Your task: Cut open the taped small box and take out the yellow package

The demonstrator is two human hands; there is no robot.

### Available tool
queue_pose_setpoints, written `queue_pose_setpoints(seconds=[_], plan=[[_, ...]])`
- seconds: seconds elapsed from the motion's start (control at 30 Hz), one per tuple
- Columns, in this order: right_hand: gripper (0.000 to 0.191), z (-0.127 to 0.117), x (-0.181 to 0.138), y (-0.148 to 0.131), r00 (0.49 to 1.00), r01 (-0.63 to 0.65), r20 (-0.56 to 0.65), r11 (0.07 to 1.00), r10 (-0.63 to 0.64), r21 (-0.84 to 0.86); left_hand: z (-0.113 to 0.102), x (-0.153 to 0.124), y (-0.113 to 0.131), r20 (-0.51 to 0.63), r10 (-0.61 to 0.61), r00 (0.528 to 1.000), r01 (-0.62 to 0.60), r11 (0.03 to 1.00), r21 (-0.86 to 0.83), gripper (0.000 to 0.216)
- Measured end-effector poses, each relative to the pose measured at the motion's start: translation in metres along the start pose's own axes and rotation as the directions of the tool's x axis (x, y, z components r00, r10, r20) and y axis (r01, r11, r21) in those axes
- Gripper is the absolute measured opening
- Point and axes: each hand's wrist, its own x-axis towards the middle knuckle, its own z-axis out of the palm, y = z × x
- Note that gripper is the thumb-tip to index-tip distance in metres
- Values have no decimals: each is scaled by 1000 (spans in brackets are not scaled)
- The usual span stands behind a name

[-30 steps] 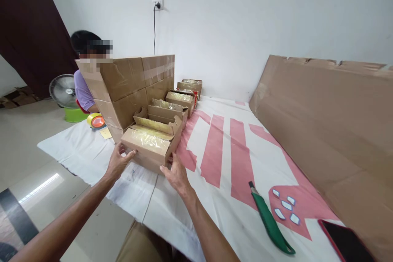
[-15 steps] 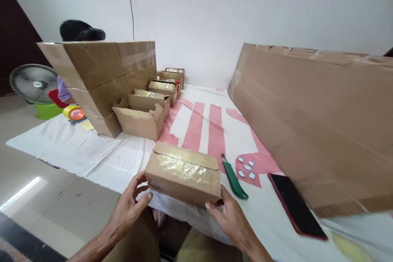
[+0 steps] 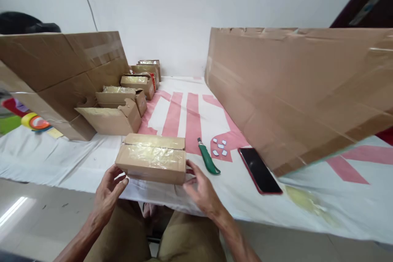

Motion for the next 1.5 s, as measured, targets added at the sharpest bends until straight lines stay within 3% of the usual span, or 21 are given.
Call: queue_pose_setpoints(seconds=[0.07, 0.17, 0.23, 0.33, 0.43, 0.5, 0.6, 0.7, 0.77, 0.87, 1.0, 1.1, 1.2, 1.5], plan=[[58, -23, 3, 17, 995, -49, -94, 995, 41, -90, -3, 4, 8, -16, 21, 1000, -21, 1000, 0, 68], [53, -52, 20, 41, 966, -128, -259, 891, 13, -435, 0, 23, 27, -63, 127, 990, -128, 992, -3, 61], [49, -59, 36, 53, 970, -116, -235, 739, -59, -664, 7, 42, 39, -67, 204, 977, -205, 979, -4, 56], [38, -52, 54, 63, 990, -66, -120, 537, -68, -841, 20, 69, 54, -73, 291, 954, -296, 954, -54, 50], [29, -41, 61, 68, 997, -39, -66, 460, -43, -887, 28, 85, 61, 10, 314, 949, -311, 945, -97, 47], [33, -41, 60, 70, 996, -32, -71, 515, -56, -856, 29, 88, 62, 108, 266, 958, -255, 961, -106, 46], [43, -57, 53, 60, 983, -90, -176, 719, -45, -689, 28, 86, 59, 143, 214, 966, -195, 971, -135, 46], [47, -79, 46, 23, 945, -176, -325, 889, 33, -422, 29, 85, 53, 116, 230, 966, -205, 960, -190, 46], [48, -86, 44, -14, 934, -145, -357, 938, 24, -315, 31, 86, 50, 109, 237, 965, -208, 951, -230, 47], [50, -78, 47, -69, 964, -6, -248, 929, -93, -371, 33, 87, 48, 92, 237, 967, -207, 945, -255, 46], [46, -40, 62, -112, 973, 223, 50, 872, -224, -436, 35, 87, 48, 84, 232, 969, -202, 942, -268, 44], [40, -13, 77, -123, 931, 362, 225, 815, -289, -452, 35, 87, 49, 72, 237, 969, -210, 939, -271, 42], [38, 2, 90, -129, 899, 425, 316, 781, -304, -458, 36, 87, 48, 59, 249, 967, -225, 937, -267, 41], [35, 13, 104, -128, 864, 498, 380, 678, -332, -541, 38, 87, 44, 73, 251, 965, -220, 930, -294, 40]])
